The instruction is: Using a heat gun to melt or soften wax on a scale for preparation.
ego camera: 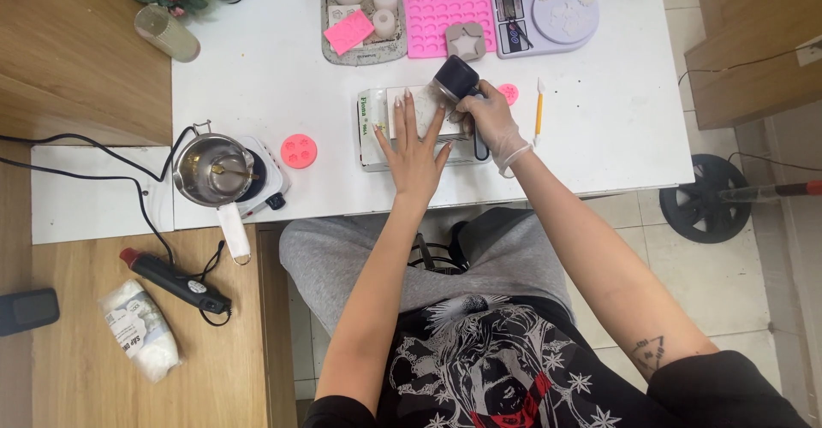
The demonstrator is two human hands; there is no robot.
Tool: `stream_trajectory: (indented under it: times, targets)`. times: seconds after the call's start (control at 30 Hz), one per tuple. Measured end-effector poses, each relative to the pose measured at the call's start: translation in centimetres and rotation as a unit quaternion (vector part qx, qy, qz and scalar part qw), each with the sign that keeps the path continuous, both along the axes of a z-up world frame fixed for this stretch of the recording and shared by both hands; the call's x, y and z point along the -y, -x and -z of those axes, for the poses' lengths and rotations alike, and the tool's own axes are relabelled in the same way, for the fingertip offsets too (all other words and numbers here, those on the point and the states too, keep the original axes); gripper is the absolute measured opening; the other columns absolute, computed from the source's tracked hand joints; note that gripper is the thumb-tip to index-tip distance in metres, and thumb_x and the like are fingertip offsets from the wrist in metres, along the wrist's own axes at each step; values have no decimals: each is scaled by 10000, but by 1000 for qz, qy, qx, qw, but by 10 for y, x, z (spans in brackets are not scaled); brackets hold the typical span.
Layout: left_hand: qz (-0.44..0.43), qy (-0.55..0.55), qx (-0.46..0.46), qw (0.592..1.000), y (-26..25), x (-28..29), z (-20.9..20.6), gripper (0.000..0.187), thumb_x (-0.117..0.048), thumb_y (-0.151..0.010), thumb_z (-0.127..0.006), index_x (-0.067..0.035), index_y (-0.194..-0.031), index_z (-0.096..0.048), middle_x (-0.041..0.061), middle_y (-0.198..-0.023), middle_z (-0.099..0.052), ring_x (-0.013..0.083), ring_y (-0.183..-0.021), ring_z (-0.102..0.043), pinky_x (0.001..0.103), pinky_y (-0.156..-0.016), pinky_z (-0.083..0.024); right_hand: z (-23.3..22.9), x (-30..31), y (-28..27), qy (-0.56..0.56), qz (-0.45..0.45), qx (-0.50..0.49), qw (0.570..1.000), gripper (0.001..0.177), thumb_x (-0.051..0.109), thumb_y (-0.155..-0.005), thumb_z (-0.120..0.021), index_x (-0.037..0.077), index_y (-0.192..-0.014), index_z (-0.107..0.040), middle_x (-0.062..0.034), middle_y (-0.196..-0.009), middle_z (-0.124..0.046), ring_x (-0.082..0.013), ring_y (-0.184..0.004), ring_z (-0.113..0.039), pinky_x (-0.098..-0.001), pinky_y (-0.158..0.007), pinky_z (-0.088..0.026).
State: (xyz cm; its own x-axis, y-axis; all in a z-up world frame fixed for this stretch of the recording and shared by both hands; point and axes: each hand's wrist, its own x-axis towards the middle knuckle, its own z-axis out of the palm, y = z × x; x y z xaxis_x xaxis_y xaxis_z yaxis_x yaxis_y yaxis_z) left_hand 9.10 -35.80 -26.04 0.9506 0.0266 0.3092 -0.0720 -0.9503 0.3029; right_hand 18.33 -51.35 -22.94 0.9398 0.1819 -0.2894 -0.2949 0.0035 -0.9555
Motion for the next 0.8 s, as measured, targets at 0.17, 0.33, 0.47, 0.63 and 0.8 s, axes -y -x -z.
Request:
stream_trajectory:
  times: [0.17,0.33,0.47,0.63,0.8]
  targets:
    - [-10,-10,7,1000,0,1,4,701,-484,-925,-719,-346,-1547,-427,188,-1714,-100,346,-1601,-93,725,-1216,-34,-8,-2,3,-5,2,-7,1000,286,89,-837,-627,9,-1107,-573,-89,-738,-663,-136,-514,-576,-297,-469,-493]
    - [-9,-2,-24,1000,2,-3,-8,840,-517,-906,-699,-312,-1631,-326,192,-1706,-86,350,-1586,-80,740,-1193,-27,-5,-1,1,-18,-4,-4,1000,265,82,-849,-627,-16,-1088,-565,-114,-764,-695,-143,-521,-581,-301,-475,-497]
    - [-25,-10,-12,1000,3,-7,1,837,-536,-933,-688,-320,-1626,-272,196,-1708,-81,363,-1591,-65,752,-1184,-20,-5,-1,1,-17,-5,-2,1000,263,85,-859,-619,-11,-1100,-568,-118,-767,-689,-140,-519,-577,-292,-480,-497]
    - [-25,-18,-14,999,5,-6,-3,856,-520,-892,-713,-397,-1620,-279,200,-1702,-70,374,-1586,-60,753,-1183,-22,-6,-2,-1,-15,-4,-7,1000,265,77,-847,-619,-11,-1090,-561,-122,-758,-695,-143,-516,-582,-296,-466,-485]
    - [-25,-18,-32,999,3,-5,5,888,-544,-866,-737,-421,-1617,-278,190,-1715,-52,375,-1594,-47,759,-1179,-9,-2,0,-1,-14,-7,4,1000,258,84,-850,-623,-9,-1085,-565,-120,-760,-689,-149,-516,-582,-298,-475,-497]
